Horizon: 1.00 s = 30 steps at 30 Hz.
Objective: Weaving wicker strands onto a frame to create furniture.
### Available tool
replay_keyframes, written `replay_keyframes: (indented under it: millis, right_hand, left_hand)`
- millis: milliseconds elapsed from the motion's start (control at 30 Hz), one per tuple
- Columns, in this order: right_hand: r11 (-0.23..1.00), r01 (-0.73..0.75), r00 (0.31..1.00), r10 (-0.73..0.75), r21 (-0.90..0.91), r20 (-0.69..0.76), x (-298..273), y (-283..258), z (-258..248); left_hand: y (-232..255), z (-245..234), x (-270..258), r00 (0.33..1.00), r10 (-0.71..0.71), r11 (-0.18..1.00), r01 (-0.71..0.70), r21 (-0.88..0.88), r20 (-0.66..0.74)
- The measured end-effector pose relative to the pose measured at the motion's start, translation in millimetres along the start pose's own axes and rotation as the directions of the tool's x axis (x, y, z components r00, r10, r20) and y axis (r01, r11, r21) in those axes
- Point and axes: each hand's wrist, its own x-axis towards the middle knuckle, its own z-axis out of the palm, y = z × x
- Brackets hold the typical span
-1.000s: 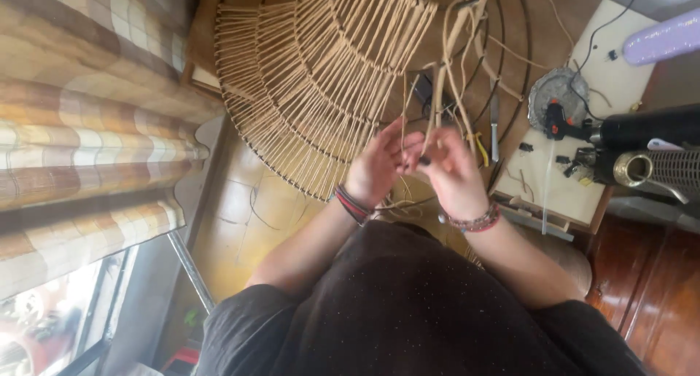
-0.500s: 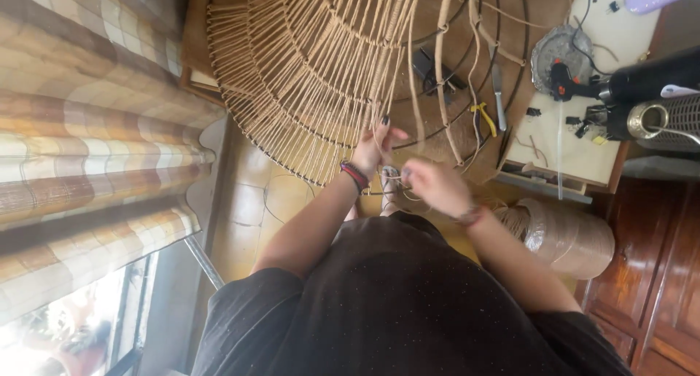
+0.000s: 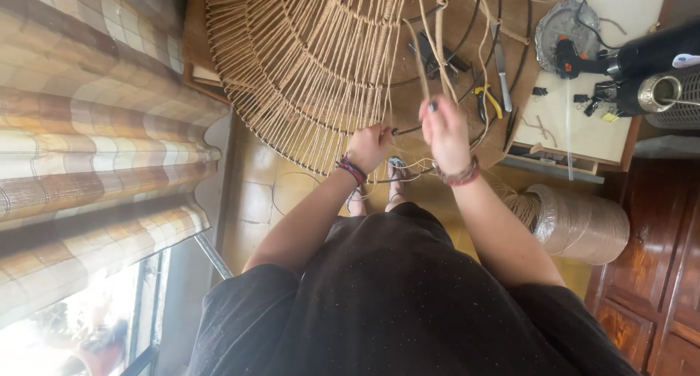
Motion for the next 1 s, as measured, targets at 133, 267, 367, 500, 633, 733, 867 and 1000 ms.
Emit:
replay_keyframes:
  millis: [133, 267, 367, 500, 633, 733, 867, 1000]
  right_hand:
    - [0.668, 0.198, 0.918, 0.131, -0.717, 0.375, -78.7, 82.7, 7.4]
    - [0.816, 0.107, 0.779, 0.286, -0.568, 0.558, -58.8, 82.1, 6.2]
    - [0.98, -0.148, 0.957, 0.108, 0.132, 0.271, 0.8, 9.4, 3.2]
    - [0.946, 0.193, 0.979, -0.167, -0.26, 0.119, 8.0, -1.8, -3.4]
    - [0.588, 0.494, 0.764, 0.059, -0.64, 0.643, -90.1, 107.5, 1.7]
    - [0.935, -0.311, 0.756, 0.135, 0.17, 0.64, -65.3, 114.6, 3.8]
    - [0.821, -0.264, 0.964, 0.203, 0.506, 0.174, 29.1, 3.5, 11.2]
    - [0.979, 0.1, 0.988, -0.078, -0.175, 0.131, 38.4, -8.8, -6.4]
  left_hand:
    - [45.4, -58.8, -39.8, 0.973, -0.097, 0.44, 0.232, -0.868, 0.211]
    - [12.1, -41.6, -13.6, 0.962, 0.024, 0.706, 0.176, -0.686, 0.271]
    - [2.8, -38.4, -1.4, 0.973, -0.004, 0.951, 0.076, -0.3, 0.233]
    - [22.4, -40.5, -18.8, 0.967, -0.086, 0.977, 0.128, -0.168, 0.239]
    - [40.1, -68.9, -38.0, 0.923, -0.07, 0.349, 0.377, -0.858, 0.378]
    - [23.2, -49.9, -23.0, 0.923, 0.05, 0.343, 0.342, -0.875, 0.38]
    - [20.2, -47.5, -14.2, 0.978, -0.034, 0.909, 0.116, -0.4, 0.207]
    - [23.2, -33.9, -20.5, 0.982, -0.148, 0.961, 0.171, -0.219, 0.121]
